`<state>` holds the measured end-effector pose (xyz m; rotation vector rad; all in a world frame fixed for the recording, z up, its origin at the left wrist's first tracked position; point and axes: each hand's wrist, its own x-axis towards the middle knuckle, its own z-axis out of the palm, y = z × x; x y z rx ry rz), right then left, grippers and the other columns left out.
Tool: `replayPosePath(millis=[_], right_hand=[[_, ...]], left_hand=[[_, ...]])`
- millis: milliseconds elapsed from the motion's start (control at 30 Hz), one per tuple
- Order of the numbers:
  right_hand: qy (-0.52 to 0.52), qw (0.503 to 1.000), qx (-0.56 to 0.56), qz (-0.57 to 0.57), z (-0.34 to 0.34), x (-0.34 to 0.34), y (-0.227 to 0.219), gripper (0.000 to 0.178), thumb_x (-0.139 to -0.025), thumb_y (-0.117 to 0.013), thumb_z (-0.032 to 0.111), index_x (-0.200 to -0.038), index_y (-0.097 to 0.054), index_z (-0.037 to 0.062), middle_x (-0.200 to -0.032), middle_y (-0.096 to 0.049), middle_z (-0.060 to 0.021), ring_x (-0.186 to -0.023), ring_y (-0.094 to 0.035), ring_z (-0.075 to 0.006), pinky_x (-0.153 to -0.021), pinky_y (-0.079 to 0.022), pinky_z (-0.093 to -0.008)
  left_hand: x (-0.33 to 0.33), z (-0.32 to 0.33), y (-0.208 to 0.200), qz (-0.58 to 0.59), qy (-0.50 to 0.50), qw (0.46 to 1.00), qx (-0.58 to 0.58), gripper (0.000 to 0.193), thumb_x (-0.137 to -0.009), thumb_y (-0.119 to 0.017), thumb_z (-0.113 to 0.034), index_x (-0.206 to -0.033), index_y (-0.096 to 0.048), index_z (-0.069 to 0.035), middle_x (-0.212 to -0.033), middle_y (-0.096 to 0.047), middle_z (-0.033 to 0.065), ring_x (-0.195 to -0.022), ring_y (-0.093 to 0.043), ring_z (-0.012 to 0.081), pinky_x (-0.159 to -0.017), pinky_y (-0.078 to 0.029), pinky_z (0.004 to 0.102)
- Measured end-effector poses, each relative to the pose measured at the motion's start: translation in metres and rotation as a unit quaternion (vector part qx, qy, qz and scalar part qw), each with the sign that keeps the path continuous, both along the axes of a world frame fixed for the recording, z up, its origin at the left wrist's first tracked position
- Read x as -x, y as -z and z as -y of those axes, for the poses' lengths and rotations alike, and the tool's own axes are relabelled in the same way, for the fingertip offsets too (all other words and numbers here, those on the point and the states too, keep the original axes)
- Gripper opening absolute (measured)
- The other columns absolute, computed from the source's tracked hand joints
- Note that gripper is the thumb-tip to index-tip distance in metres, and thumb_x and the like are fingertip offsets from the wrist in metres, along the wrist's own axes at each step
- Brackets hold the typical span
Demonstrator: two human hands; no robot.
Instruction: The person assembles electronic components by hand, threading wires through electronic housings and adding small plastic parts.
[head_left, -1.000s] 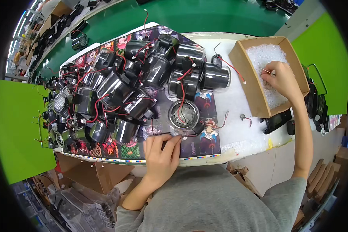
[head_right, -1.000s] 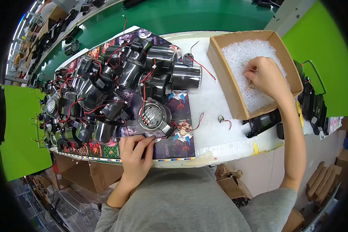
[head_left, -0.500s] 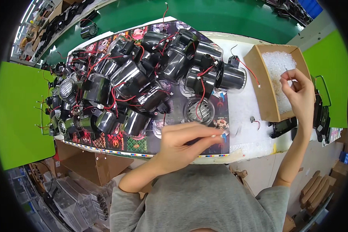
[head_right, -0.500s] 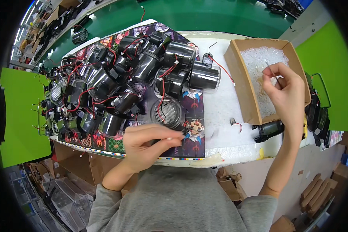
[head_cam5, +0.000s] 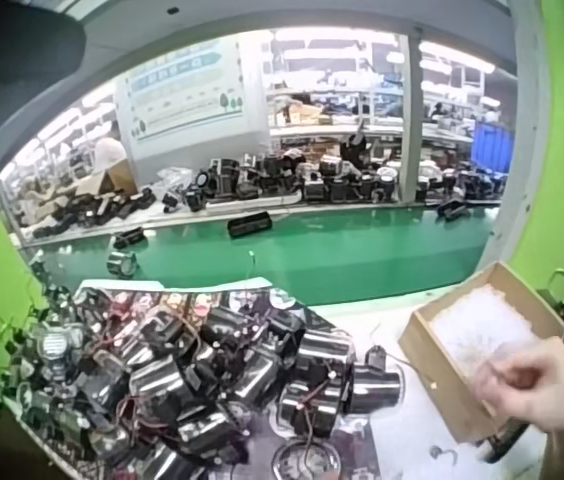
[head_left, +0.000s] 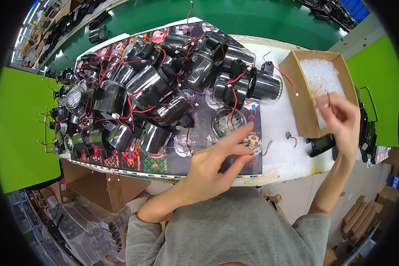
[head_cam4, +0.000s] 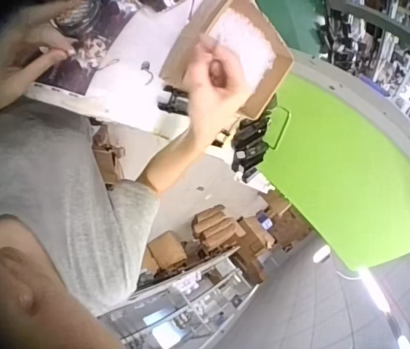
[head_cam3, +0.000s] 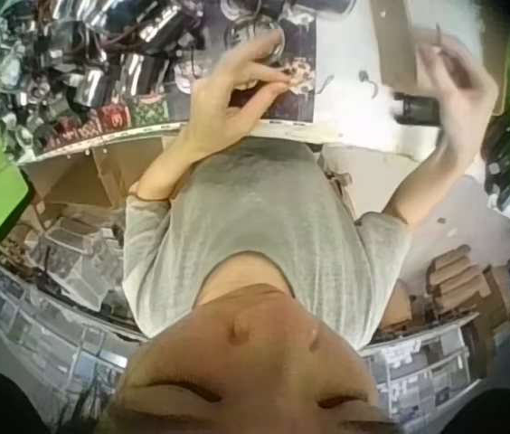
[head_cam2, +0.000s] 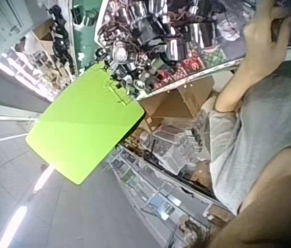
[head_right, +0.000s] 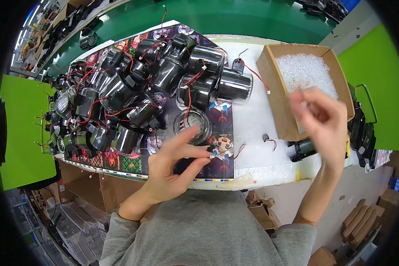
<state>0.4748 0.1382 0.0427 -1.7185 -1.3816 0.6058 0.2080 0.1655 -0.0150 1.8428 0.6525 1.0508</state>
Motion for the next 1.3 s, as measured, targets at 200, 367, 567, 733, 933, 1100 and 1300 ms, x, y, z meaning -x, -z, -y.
replayPosePath(millis=[200, 367, 567, 733, 933, 1100, 1300], right_hand=[[-0.216, 0.975, -0.044, -0.033, 0.012, 0.082, 0.006, 0.032, -0.065, -0.061, -0.011, -0.092, -0.07, 0.0039, -0.085, -0.059, -0.0052, -0.048, -0.044, -0.0026, -0.041, -0.033, -0.0195], [-0.225, 0.972, -0.049, -0.044, 0.014, 0.087, 0.017, 0.031, -0.067, -0.064, -0.008, -0.095, -0.069, 0.0039, -0.086, -0.06, -0.0045, -0.046, -0.043, -0.0034, -0.04, -0.034, -0.0201], [-0.166, 0.985, -0.034, -0.033, 0.014, 0.089, 0.009, 0.033, -0.065, -0.069, -0.007, -0.097, -0.065, 0.0001, -0.086, -0.059, -0.0058, -0.047, -0.037, -0.0008, -0.04, -0.026, -0.0167], [-0.21, 0.975, -0.065, 0.019, 0.015, 0.088, 0.014, 0.029, -0.067, -0.068, -0.007, -0.095, -0.066, 0.0009, -0.083, -0.057, -0.0055, -0.053, -0.045, -0.0036, -0.041, -0.032, -0.0176], [-0.199, 0.956, -0.171, 0.129, 0.013, 0.091, 0.015, 0.02, -0.066, -0.067, -0.004, -0.085, -0.062, 0.001, -0.084, -0.057, -0.0088, -0.055, -0.057, -0.018, -0.044, -0.045, -0.0273], [-0.17, 0.935, -0.242, 0.197, 0.013, 0.095, 0.002, 0.026, -0.059, -0.067, -0.004, -0.084, -0.063, 0.0026, -0.08, -0.056, -0.0087, -0.058, -0.058, -0.0188, -0.046, -0.046, -0.0283], [-0.144, 0.942, -0.248, 0.176, 0.01, 0.097, -0.014, 0.025, -0.06, -0.065, -0.006, -0.084, -0.061, 0.0004, -0.078, -0.054, -0.0107, -0.064, -0.056, -0.022, -0.051, -0.046, -0.0299]], left_hand=[[-0.009, 0.004, 0.007, 0.045, -0.012, 0.999, -0.002, 0.062, -0.075, -0.063, 0.008, -0.127, -0.028, 0.006, -0.092, -0.066, 0.0138, -0.08, -0.066, 0.0208, -0.078, -0.05, 0.0309], [-0.01, 0.007, 0.007, 0.04, -0.02, 0.999, -0.001, 0.063, -0.075, -0.063, 0.009, -0.126, -0.027, 0.007, -0.094, -0.065, 0.0158, -0.078, -0.066, 0.0209, -0.078, -0.05, 0.0314], [-0.009, 0.006, 0.005, -0.032, -0.072, 0.993, -0.092, 0.063, -0.074, -0.066, 0.006, -0.124, -0.026, 0.009, -0.108, -0.059, 0.0197, -0.081, -0.067, 0.022, -0.079, -0.05, 0.0331], [-0.006, 0.008, 0.007, -0.024, -0.032, 0.998, -0.054, 0.076, -0.076, -0.067, 0.005, -0.129, -0.013, 0.009, -0.118, -0.051, 0.0234, -0.087, -0.065, 0.0223, -0.077, -0.051, 0.0305], [-0.002, -0.004, -0.012, 0.002, -0.043, 0.996, -0.082, 0.05, -0.069, -0.073, -0.003, -0.114, -0.052, 0.004, -0.096, -0.064, 0.0142, -0.082, -0.062, 0.0235, -0.072, -0.05, 0.0314], [0.001, -0.021, -0.025, -0.077, -0.004, 0.988, -0.136, 0.019, -0.06, -0.076, -0.008, -0.078, -0.069, -0.01, -0.085, -0.065, -0.0019, -0.074, -0.05, 0.0174, -0.073, -0.032, 0.0283], [-0.003, -0.028, -0.031, -0.14, -0.025, 0.959, -0.243, 0.01, -0.068, -0.071, -0.012, -0.074, -0.063, -0.011, -0.097, -0.057, 0.0028, -0.106, -0.05, 0.0247, -0.096, -0.025, 0.0516]])
